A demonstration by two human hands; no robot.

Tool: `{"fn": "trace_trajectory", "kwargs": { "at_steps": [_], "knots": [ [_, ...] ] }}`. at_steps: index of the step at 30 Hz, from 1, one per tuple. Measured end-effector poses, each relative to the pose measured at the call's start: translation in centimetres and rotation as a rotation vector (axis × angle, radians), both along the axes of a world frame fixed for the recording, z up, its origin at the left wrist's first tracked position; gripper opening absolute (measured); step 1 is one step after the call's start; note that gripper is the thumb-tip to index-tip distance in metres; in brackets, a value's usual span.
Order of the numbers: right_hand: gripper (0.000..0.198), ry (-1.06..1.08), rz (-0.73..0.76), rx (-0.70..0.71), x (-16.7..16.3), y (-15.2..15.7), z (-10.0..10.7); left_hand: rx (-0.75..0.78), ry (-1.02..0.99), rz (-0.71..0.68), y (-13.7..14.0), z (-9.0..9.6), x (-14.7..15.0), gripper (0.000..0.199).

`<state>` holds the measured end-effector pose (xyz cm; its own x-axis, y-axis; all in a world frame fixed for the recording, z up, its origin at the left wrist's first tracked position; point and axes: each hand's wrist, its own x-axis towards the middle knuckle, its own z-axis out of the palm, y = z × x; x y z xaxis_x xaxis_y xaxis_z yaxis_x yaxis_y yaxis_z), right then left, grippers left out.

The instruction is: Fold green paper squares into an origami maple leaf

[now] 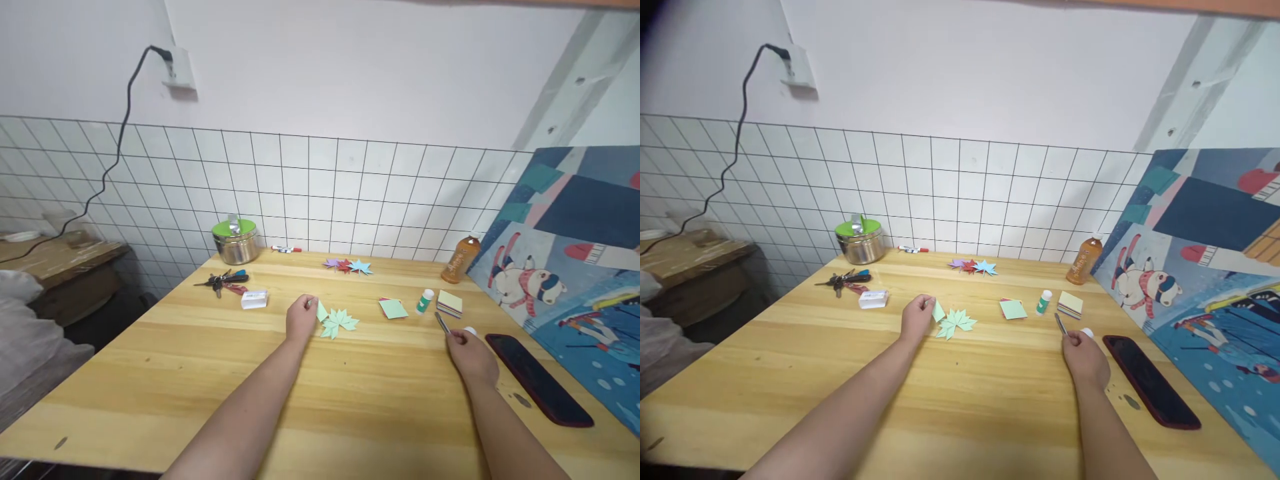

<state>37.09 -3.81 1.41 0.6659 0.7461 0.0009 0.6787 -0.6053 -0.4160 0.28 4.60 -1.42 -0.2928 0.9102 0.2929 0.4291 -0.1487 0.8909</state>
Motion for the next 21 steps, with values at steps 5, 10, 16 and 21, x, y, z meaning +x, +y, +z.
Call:
{"fn": "trace_trajectory", "kwargs": {
  "at_steps": [5, 10, 16, 21],
  "knots": [
    [0.034, -0.047, 0.031, 0.009, -0.4, -0.4, -0.1, -0.003, -0.023, -0.025, -0.2, 0.0, 0.1, 0.03],
    [0.034, -0.059, 0.073, 0.024, -0.7, -0.9, -0.3, 0.001, -0.044, -0.036, -0.3, 0.1, 0.1, 0.028],
    [0.032, -0.019, 0.081, 0.051, -1.0, -1.0, 0.1, 0.029, -0.068, 0.06, -0.3, 0.7, 0.1, 0.027],
    [0.037, 0.075, 0.082, 0.116, 0.0, -0.9, -0.4, 0.029, -0.042, 0.128, -0.3, 1.0, 0.2, 0.026]
  ]
}}
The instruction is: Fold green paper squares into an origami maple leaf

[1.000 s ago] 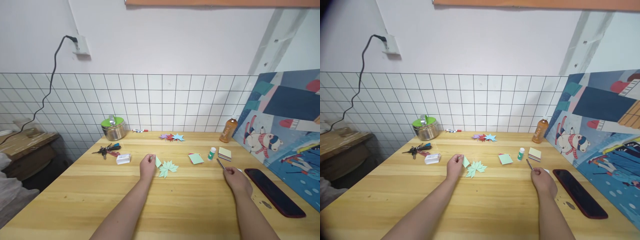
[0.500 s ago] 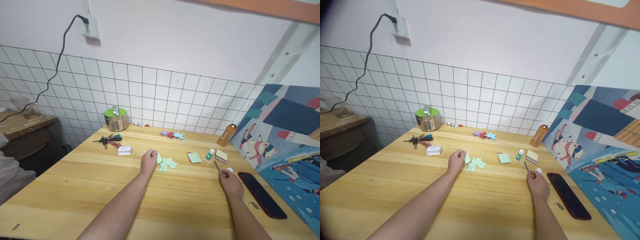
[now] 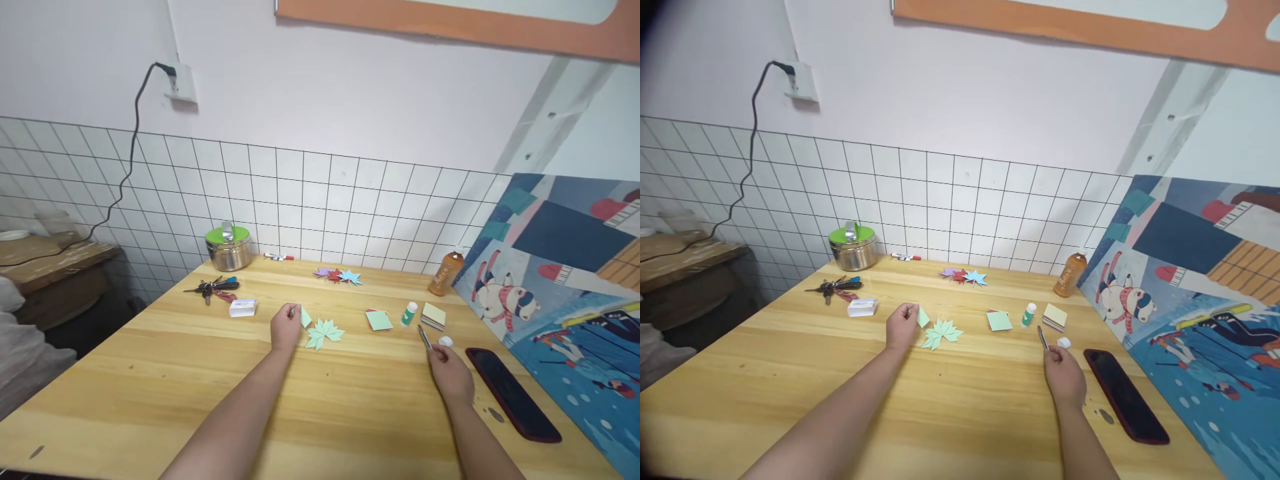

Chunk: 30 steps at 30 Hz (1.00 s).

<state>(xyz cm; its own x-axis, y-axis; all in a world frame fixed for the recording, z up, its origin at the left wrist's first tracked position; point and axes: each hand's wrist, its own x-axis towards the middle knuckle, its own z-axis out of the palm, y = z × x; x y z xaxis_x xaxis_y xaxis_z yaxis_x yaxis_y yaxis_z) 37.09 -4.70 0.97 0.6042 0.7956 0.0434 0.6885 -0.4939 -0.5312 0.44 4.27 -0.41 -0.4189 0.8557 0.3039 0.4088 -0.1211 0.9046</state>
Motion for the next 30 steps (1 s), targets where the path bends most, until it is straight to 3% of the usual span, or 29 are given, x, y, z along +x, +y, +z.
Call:
{"fn": "trace_trajectory", "kwargs": {
  "at_steps": [10, 17, 19, 25, 30],
  "knots": [
    [0.047, 0.172, -0.11, 0.23, 0.9, -0.7, -0.7, -0.03, -0.067, -0.034, -1.2, 0.2, -0.1, 0.026],
    [0.043, 0.251, -0.193, 0.11, 0.4, -2.1, -0.1, -0.075, -0.192, -0.127, -3.0, 0.4, -1.5, 0.034],
    [0.043, 0.251, -0.206, 0.089, 0.0, -2.3, 0.2, -0.128, -0.287, -0.118, -3.4, 0.4, -1.4, 0.033],
    [0.042, 0.216, -0.224, 0.007, -0.8, -2.3, 1.0, -0.167, -0.303, -0.108, -4.1, 1.4, -0.2, 0.03],
    [0.04, 0.216, -0.239, 0.077, 0.0, -2.3, 0.0, -0.143, -0.367, -0.143, -3.6, 1.3, 0.1, 0.028]
  ]
}}
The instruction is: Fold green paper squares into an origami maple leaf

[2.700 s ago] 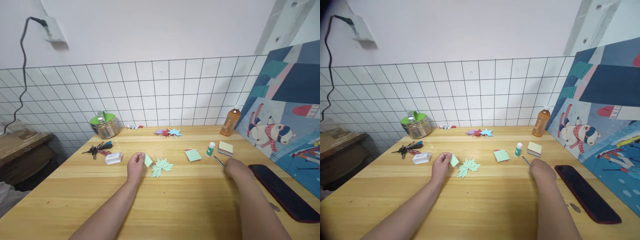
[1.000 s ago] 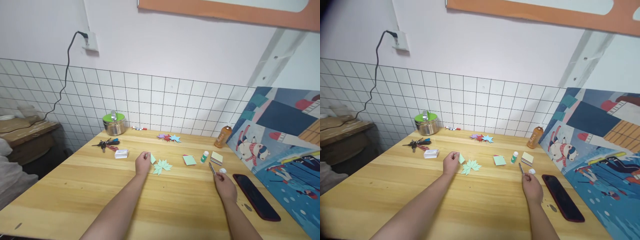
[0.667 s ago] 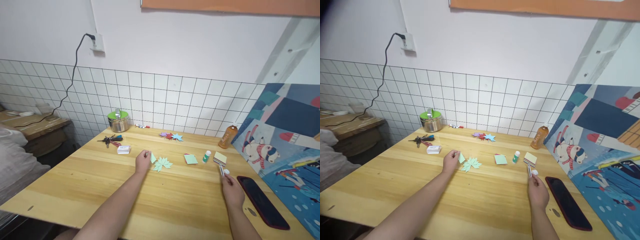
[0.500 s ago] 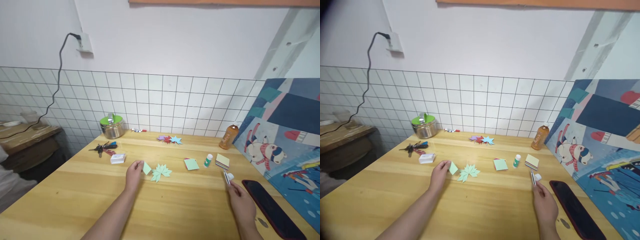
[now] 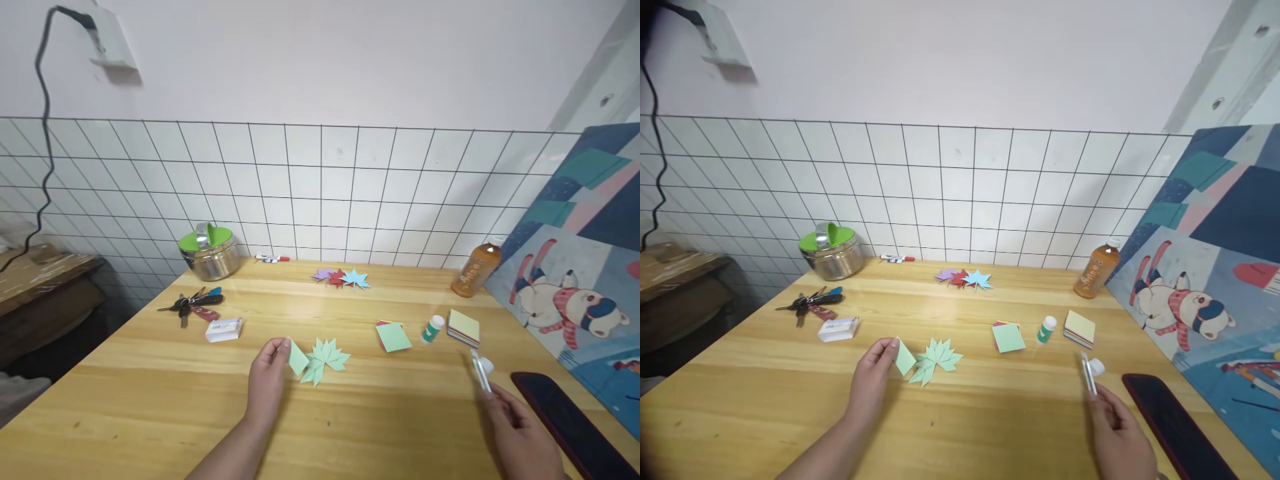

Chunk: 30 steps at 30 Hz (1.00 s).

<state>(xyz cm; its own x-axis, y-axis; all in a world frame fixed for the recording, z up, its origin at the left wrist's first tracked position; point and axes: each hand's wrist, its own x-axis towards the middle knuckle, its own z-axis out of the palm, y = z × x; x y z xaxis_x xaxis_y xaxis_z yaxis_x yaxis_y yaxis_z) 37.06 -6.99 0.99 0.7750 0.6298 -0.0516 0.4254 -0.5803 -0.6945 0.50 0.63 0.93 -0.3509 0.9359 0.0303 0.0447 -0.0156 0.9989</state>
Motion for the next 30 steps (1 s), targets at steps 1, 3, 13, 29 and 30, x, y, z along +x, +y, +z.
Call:
{"fn": "trace_trajectory", "kwargs": {
  "at_steps": [1, 3, 13, 29, 30],
  "knots": [
    [0.039, -0.004, -0.01, 0.002, 0.2, 0.0, -0.3, 0.004, -0.024, -0.008, 0.0, -0.1, 0.0, 0.027],
    [0.038, -0.043, 0.004, 0.055, 0.2, 0.0, -0.6, 0.028, -0.036, -0.042, -0.1, -0.1, 0.2, 0.026],
    [0.037, 0.297, 0.587, 0.448, -10.5, 1.1, 2.7, 0.02, -0.02, -0.459, -0.7, 4.0, 1.9, 0.026],
    [0.032, 0.267, 0.685, 0.517, -15.8, 5.3, -1.1, 0.191, 0.138, -0.328, 0.8, -0.4, 1.9, 0.022],
    [0.033, 0.308, 0.67, 0.53, -15.7, 5.5, -1.2, 0.199, 0.141, -0.326, 0.7, -0.4, 1.9, 0.022]
  ]
}}
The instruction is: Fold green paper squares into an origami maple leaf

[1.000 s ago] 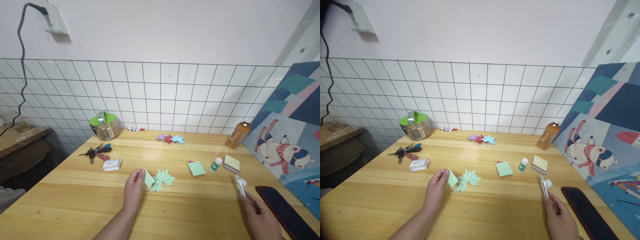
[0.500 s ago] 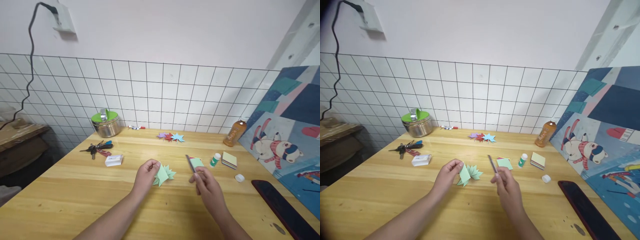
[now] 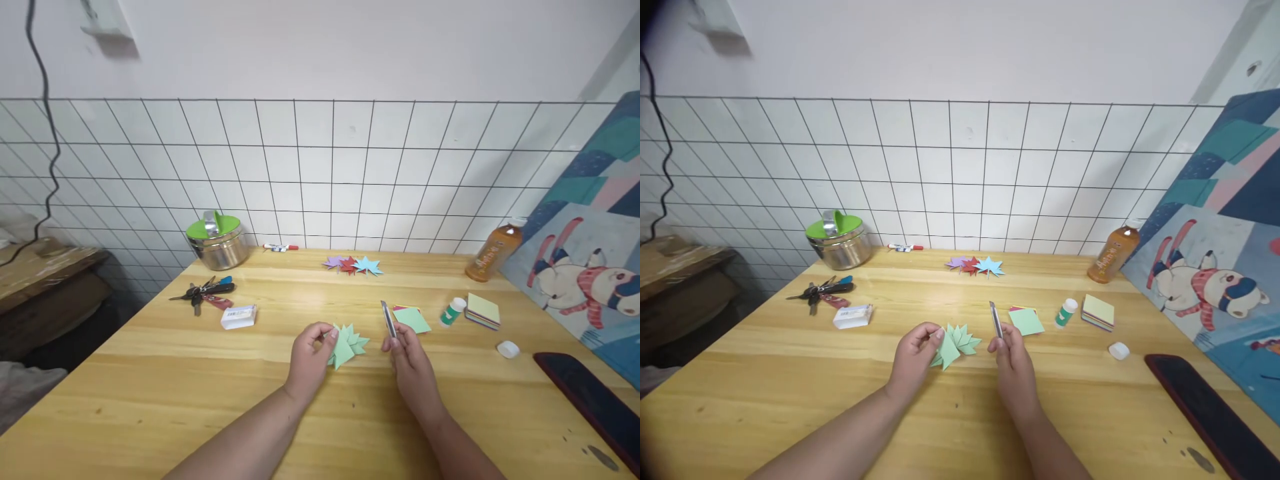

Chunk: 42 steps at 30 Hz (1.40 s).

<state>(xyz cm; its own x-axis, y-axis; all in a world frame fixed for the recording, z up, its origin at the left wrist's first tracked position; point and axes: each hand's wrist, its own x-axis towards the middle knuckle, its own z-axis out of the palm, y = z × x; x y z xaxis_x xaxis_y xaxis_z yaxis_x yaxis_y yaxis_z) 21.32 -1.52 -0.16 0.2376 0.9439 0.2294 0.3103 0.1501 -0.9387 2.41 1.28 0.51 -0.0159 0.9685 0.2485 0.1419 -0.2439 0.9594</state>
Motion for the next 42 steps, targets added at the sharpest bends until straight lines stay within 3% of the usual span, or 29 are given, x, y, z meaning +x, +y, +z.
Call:
{"fn": "trace_trajectory", "kwargs": {
  "at_steps": [4, 13, 22, 30, 33, 42],
  "knots": [
    [0.036, 0.101, -0.002, -0.017, -0.3, 0.4, -0.3, -0.017, -0.013, 0.014, -0.5, 0.1, -0.4, 0.023],
    [0.031, 0.031, 0.12, -0.129, -1.0, -0.1, -0.2, -0.021, 0.045, -0.013, -0.3, 0.2, 0.3, 0.027],
    [0.029, -0.001, 0.118, -0.087, -0.8, 0.2, -0.5, -0.049, 0.019, -0.017, 0.2, -0.4, 0.3, 0.025],
    [0.036, 0.004, 0.184, -0.115, -1.8, -0.1, 0.6, -0.037, -0.001, -0.071, 0.0, -0.2, 0.8, 0.023],
    [0.03, -0.044, 0.206, -0.18, -2.3, 0.0, 0.7, -0.035, 0.003, -0.088, -0.1, -0.1, 0.9, 0.022],
    [0.026, -0.013, 0.275, -0.174, -2.3, -0.1, 0.4, -0.018, 0.118, -0.187, -1.2, 0.0, 1.3, 0.015]
  ]
}}
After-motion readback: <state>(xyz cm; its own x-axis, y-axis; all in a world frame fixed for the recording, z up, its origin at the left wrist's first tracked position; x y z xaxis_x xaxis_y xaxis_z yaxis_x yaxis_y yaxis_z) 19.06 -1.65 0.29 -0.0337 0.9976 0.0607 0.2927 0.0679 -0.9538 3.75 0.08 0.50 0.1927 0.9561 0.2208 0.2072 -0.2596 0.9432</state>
